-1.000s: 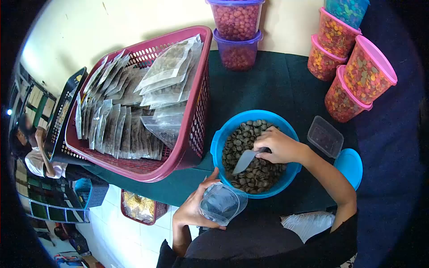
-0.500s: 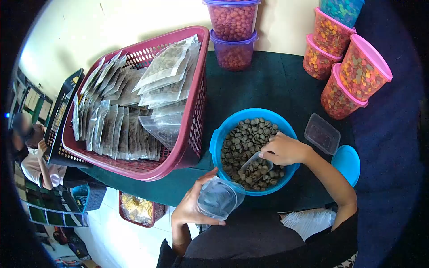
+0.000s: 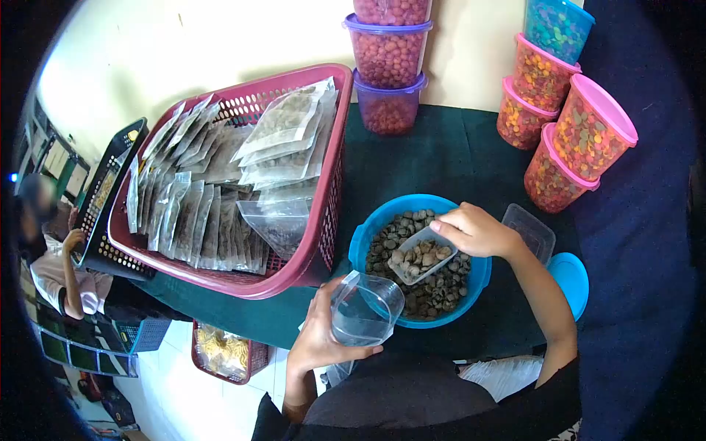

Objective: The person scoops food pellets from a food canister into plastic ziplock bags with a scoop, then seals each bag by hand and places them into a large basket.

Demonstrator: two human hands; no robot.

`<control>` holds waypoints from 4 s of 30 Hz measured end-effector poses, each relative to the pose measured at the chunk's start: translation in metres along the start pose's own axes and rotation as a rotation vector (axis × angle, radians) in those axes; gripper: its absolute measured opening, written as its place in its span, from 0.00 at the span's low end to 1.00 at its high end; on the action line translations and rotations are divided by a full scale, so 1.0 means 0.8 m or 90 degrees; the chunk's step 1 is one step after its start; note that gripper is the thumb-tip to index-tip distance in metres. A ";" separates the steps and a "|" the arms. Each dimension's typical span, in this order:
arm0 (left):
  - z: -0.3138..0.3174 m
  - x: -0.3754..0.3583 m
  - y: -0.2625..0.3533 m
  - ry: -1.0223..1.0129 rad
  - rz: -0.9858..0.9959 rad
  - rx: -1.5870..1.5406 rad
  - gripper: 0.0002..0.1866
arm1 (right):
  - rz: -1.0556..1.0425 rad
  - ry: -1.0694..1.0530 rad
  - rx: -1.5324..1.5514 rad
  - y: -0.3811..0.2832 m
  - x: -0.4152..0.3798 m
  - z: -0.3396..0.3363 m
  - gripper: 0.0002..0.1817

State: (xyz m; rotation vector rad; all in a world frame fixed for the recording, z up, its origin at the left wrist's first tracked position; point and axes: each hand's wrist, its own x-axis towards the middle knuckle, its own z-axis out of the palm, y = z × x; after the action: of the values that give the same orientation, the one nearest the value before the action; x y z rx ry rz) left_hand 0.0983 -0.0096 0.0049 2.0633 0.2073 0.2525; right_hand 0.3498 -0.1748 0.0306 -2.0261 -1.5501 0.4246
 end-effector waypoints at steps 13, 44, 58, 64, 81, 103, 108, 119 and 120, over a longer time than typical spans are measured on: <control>0.018 0.031 0.025 0.051 0.076 0.145 0.54 | -0.181 0.041 -0.462 -0.113 0.016 -0.017 0.15; 0.048 -0.041 -0.133 0.205 0.117 -0.146 0.55 | -0.168 0.232 -0.425 -0.126 -0.020 -0.038 0.08; 0.095 -0.033 -0.133 0.224 0.221 -0.006 0.59 | 0.213 -0.008 -0.710 -0.100 -0.039 -0.024 0.06; 0.100 -0.037 -0.129 0.217 0.186 -0.007 0.62 | 0.321 -0.412 -0.713 -0.101 0.002 0.010 0.07; 0.106 -0.033 -0.134 0.137 0.173 -0.018 0.63 | 0.167 -0.168 -0.477 -0.044 -0.047 0.023 0.15; 0.046 -0.043 -0.111 0.008 0.060 0.051 0.57 | 0.015 0.252 -0.674 -0.033 -0.009 0.001 0.11; 0.050 -0.034 -0.093 0.021 0.124 0.061 0.59 | -0.035 0.299 -0.708 0.000 0.012 0.019 0.11; 0.090 -0.042 -0.100 0.163 0.158 -0.015 0.75 | -0.111 0.266 -0.603 -0.030 -0.029 0.065 0.02; 0.091 -0.039 -0.099 0.162 0.159 -0.016 0.75 | -0.111 0.257 -0.619 -0.035 -0.032 0.068 0.03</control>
State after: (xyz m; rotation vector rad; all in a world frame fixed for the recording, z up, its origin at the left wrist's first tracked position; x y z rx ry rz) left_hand 0.0840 -0.0410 -0.1018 2.0282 0.0989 0.6684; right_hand 0.2902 -0.1817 0.0018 -2.3658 -1.8072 -0.9325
